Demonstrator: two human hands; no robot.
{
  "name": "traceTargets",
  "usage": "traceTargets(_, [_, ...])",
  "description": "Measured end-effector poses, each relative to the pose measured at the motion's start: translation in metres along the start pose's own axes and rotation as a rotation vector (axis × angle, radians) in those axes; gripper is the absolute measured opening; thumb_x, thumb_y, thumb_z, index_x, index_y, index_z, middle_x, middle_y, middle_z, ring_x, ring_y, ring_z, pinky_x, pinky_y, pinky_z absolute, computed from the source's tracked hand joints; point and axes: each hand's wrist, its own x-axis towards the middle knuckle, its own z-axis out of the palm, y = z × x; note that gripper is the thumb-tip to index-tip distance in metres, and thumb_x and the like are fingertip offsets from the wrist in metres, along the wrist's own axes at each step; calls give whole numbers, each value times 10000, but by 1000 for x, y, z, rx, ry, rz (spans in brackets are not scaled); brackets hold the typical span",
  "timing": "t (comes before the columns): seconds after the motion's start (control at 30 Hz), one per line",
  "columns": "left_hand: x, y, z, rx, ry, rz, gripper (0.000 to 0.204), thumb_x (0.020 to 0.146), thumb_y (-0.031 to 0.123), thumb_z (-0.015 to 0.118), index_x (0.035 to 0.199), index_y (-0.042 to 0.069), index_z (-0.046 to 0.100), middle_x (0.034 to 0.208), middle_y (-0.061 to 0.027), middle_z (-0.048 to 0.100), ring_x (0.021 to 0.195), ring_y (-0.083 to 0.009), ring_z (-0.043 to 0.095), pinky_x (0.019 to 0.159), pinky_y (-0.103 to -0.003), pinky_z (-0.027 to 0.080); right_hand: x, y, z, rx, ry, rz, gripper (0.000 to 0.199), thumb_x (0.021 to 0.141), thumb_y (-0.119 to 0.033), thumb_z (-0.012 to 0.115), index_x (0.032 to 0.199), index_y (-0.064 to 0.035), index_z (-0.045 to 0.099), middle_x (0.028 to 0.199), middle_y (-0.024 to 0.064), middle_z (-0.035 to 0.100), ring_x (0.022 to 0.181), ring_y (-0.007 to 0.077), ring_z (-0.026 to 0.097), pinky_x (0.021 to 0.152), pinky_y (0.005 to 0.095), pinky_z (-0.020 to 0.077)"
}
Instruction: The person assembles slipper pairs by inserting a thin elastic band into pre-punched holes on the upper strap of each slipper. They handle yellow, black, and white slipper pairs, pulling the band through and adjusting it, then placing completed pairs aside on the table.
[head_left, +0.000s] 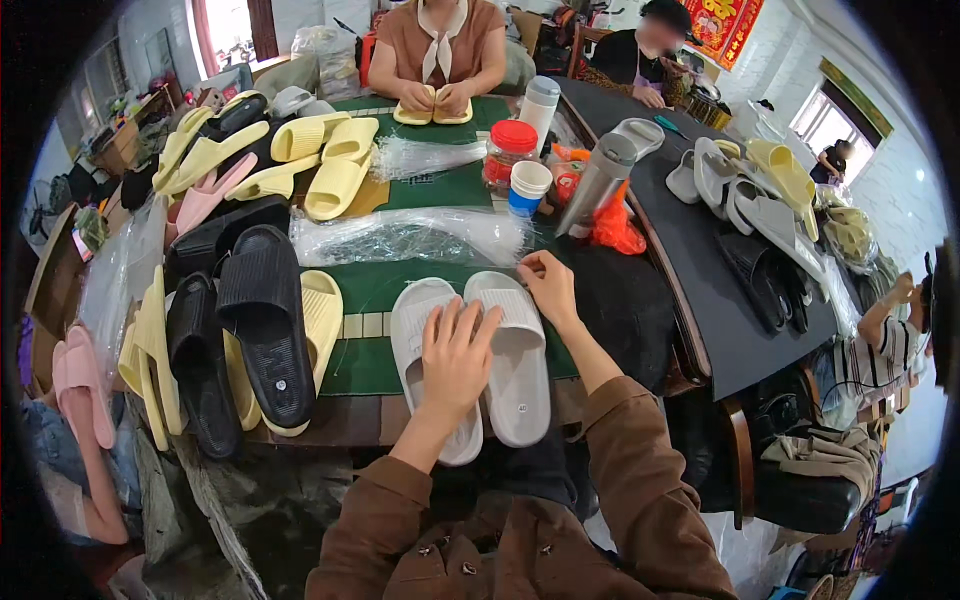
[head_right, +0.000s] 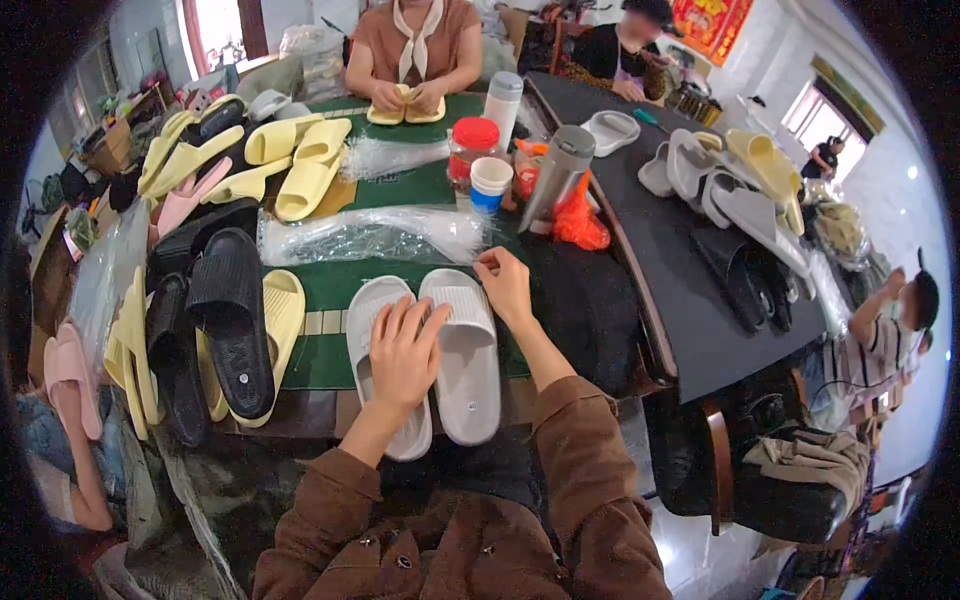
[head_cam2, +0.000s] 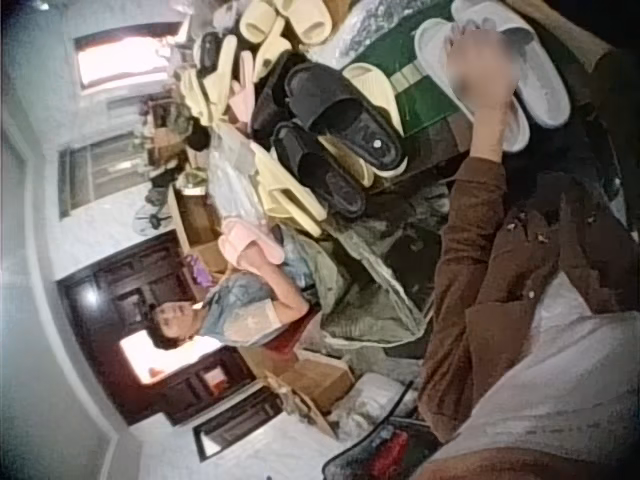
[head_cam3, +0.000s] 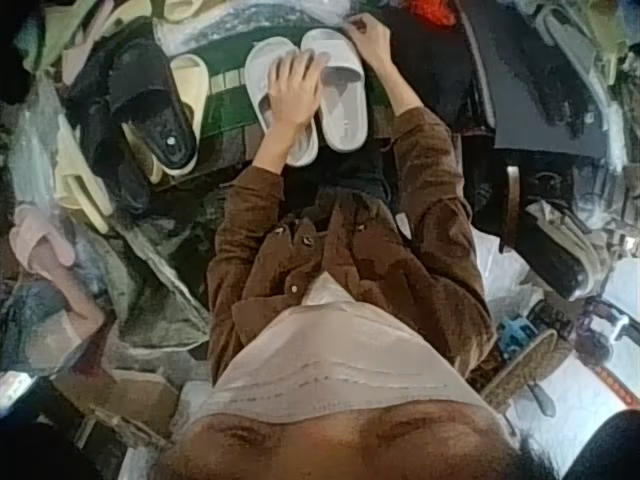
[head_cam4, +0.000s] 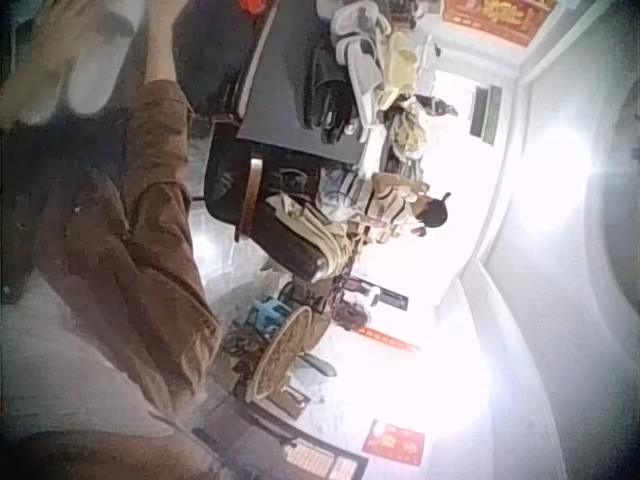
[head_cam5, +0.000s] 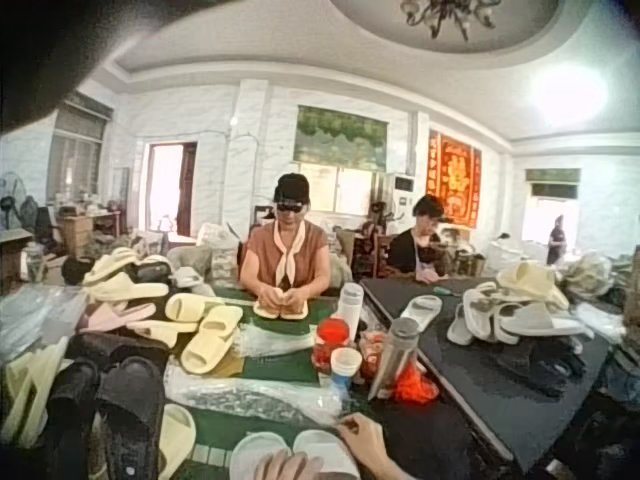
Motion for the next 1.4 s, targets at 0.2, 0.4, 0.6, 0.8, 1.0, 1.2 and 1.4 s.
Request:
traceTargets(0.2, [0, -1, 0, 2, 16, 5, 484, 721, 61, 657, 1197, 133, 599, 1176, -101, 573, 1154, -341, 522, 1019, -502, 361, 0, 5, 3, 63, 5, 63, 137, 856, -68, 647, 913, 51, 610, 790, 138, 665, 680, 182, 674, 590, 298, 520])
traceTargets(0.4, [0, 0, 1, -11, 0, 2, 486, 735, 68, 642, 1214, 136, 591, 1190, -109, 570, 1171, -345, 508, 1030, -506, 347, -4, 13, 0, 233, 66, 131, 171, 908, -127, 623, 937, 37, 582, 865, 110, 659, 741, 161, 673, 566, 280, 527])
traceTargets(0.6, [1, -1, 0, -10, -1, 8, 488, 723, 59, 648, 1203, 125, 593, 1178, -118, 569, 1171, -352, 506, 1022, -508, 351, 0, -11, -2, 395, 108, 201, 188, 928, -160, 607, 890, 22, 580, 863, 85, 652, 748, 147, 665, 557, 254, 521])
traceTargets(0.8, [2, 1, -2, -37, 2, 12, 489, 739, 53, 626, 1223, 101, 578, 1181, -135, 576, 1164, -349, 514, 1016, -507, 353, -12, -42, -15, 531, 59, 194, 135, 946, -124, 576, 923, 6, 545, 829, 88, 652, 718, 125, 656, 545, 239, 507])
traceTargets(1.0, [4, 2, -23, -439, 66, -158, 526, 846, 75, 542, 1362, 22, 459, 1150, -170, 611, 1097, -343, 562, 984, -450, 393, -62, -83, -36, 321, -11, 50, 93, 925, -53, 593, 926, 13, 527, 743, 59, 650, 631, 94, 634, 562, 232, 500])
traceTargets(1.2, [13, -5, -39, -1002, -17, -495, 333, 1009, 145, 433, 1279, -17, 541, 1110, -107, 642, 998, -169, 608, 894, -292, 450, -107, -96, -61, -91, -182, -469, 116, 823, -14, 677, 879, -20, 576, 736, 83, 618, 604, 176, 639, 546, 299, 500])
traceTargets(1.4, [5, 1, -61, -1233, 77, -670, 265, 1006, 111, 393, 1125, -11, 597, 1024, -84, 651, 872, -124, 590, 812, -259, 449, -131, -111, -80, -39, -248, -487, 105, 810, 1, 669, 861, -29, 583, 764, 80, 633, 615, 172, 650, 562, 285, 509])
